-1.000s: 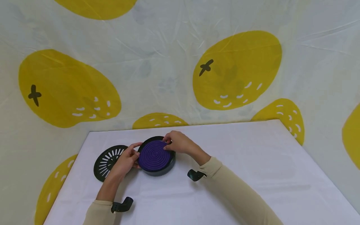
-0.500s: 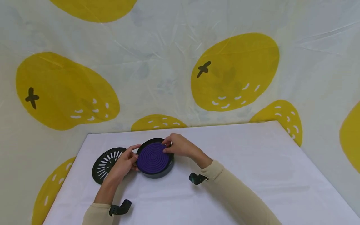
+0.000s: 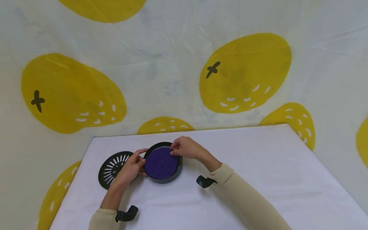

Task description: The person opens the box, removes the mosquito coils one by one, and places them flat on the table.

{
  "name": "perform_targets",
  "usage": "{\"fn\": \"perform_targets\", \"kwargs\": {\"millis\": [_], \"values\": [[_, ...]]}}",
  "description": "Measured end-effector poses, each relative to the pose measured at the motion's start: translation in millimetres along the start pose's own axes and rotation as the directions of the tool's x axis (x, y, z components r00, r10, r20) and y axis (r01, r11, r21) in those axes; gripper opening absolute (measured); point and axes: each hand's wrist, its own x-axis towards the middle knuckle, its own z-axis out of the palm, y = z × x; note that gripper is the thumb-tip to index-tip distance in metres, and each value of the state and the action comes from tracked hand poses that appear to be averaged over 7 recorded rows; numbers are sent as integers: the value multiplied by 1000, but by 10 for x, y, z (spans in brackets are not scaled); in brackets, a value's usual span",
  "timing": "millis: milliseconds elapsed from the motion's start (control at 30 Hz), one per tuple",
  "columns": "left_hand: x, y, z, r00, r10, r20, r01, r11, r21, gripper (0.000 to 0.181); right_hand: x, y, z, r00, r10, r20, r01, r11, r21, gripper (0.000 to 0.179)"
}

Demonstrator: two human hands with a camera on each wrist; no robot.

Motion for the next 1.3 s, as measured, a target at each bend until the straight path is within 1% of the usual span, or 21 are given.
{"fn": "perform_targets", "kwargs": {"millis": [200,300,433,500,700,833,1000,1200,1300], "values": [[-13,11,13,1000,-4,-11,4,1000,0,48,27,-51,-1,999,47,14,-46,999,-13,15],[-12,27,8,1000,-6,-19,6,1000,4,48,32,-92,-2,998,66,19,-65,997,-50,16],[1,12,46,1000,-13,-23,13,1000,9,48,14,-108,2,995,94,24,-91,989,-113,18],[3,8,50,1000,-17,-24,17,1000,7,48,18,-110,4,994,103,30,-99,988,-119,19],[13,10,32,999,-6,-34,7,1000,18,48,63,-110,-5,993,103,49,-100,993,-68,18],[30,19,26,1000,-6,-30,7,1000,23,49,90,-114,-6,992,112,52,-110,993,-45,17],[66,24,-2,1000,-11,-20,11,1000,18,49,148,-110,14,994,104,34,-103,994,-27,18],[106,50,-32,1000,-2,-10,2,1000,9,49,165,-85,-10,988,155,16,-155,988,17,17],[130,55,-37,1000,0,-4,0,1000,2,49,158,-53,-37,987,160,18,-161,985,60,19]]}}
